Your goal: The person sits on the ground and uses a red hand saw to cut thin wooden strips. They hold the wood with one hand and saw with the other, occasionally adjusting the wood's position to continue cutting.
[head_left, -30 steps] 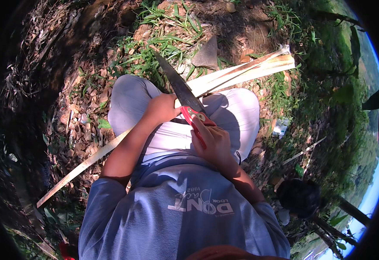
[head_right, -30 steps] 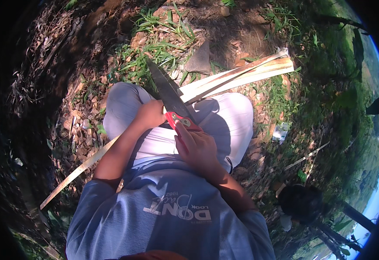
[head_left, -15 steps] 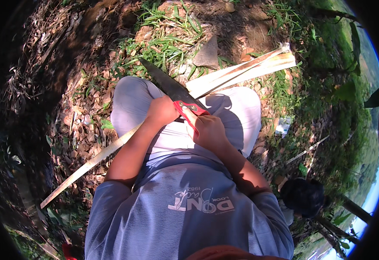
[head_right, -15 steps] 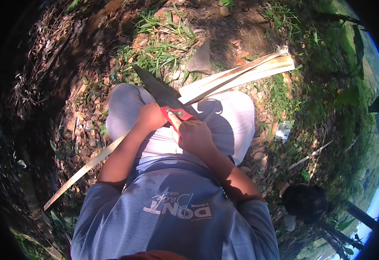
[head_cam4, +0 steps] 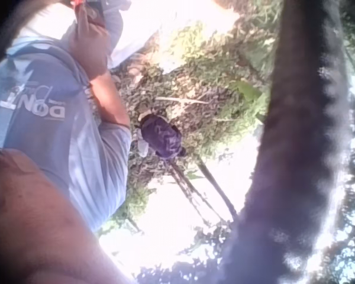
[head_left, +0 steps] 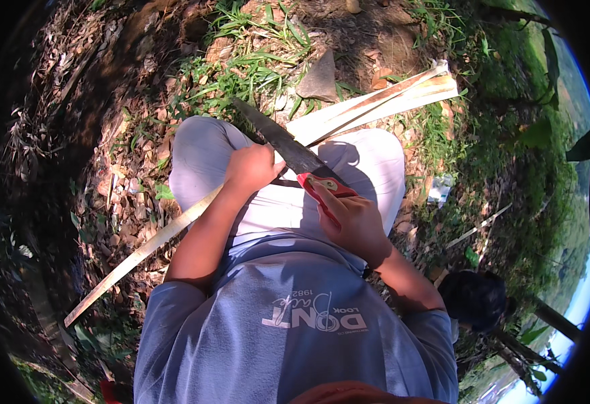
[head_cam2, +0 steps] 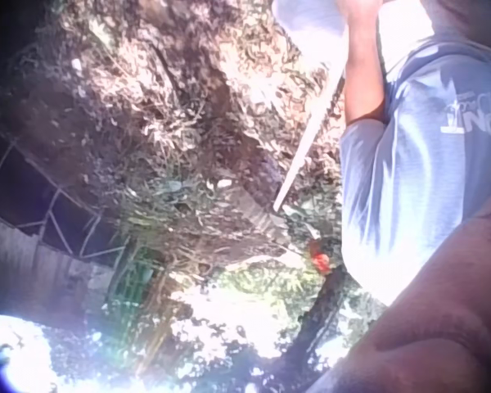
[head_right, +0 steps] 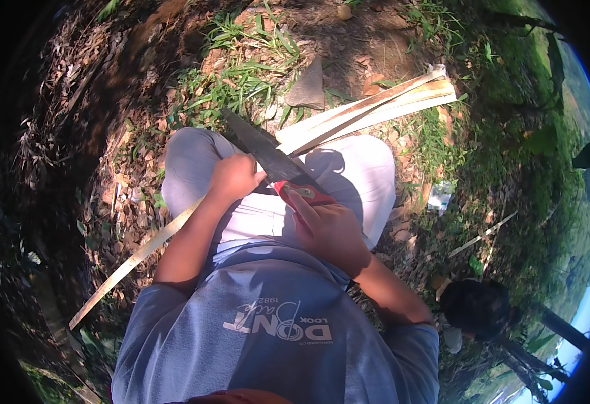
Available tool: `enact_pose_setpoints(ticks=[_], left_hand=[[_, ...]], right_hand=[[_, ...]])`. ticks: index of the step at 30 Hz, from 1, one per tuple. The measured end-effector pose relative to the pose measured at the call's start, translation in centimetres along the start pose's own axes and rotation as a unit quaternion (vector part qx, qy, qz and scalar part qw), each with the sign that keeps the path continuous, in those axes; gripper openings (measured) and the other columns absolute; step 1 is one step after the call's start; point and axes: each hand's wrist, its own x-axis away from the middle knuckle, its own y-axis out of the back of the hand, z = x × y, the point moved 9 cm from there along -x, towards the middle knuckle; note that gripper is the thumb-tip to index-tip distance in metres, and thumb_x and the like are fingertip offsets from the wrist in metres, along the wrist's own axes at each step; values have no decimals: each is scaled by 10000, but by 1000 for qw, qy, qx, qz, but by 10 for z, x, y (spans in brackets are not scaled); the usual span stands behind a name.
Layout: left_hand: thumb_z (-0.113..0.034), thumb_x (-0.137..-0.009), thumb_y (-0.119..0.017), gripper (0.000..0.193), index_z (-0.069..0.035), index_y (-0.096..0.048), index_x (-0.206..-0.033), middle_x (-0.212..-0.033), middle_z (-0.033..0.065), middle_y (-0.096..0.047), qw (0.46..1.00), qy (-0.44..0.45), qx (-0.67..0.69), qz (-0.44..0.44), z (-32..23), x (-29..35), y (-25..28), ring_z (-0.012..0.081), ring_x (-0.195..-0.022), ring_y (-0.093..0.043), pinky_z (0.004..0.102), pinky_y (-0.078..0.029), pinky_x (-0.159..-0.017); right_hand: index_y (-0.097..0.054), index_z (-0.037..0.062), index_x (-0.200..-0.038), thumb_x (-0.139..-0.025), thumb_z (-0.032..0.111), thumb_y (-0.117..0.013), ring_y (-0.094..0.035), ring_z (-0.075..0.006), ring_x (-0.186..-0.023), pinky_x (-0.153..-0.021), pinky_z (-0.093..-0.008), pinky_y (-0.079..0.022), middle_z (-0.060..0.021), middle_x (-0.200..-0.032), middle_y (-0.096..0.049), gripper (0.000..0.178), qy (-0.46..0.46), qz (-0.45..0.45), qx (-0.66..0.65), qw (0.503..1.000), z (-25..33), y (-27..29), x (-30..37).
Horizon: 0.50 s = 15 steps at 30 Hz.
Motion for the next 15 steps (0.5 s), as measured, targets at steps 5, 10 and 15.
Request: enact_pose_setpoints(ticks=[5,10,15], left_hand=[[-466,-971,-738,461,-7,-780,-995,-938,216,-773,1000,-6,-1,6,3,-5,-6,442,-900,-759,552,-597,-810],[-483,-984,-714,477,-11,-781,-991,-968,213,-780,999,13,-26,19,2,-3,-8,429,-901,-763,545,-604,-811],[-482,-975,-721,468,-19,-785,-979,-958,214,-781,999,7,-32,11,1,-3,-5,422,-901,-768,541,-608,-817]], right_hand=[[-661,29,-1456,-888,99,-778,-758,-310,-670,-679,-432,-620,-121,-779,-763,585,-1,20,28,999,8,23,22],[-698,27,-1417,-884,112,-792,-732,-252,-620,-643,-392,-607,-72,-715,-722,548,-3,30,71,997,22,45,41],[-698,23,-1386,-922,134,-759,-699,-210,-565,-585,-376,-582,-34,-665,-676,480,48,48,141,988,34,24,41]])
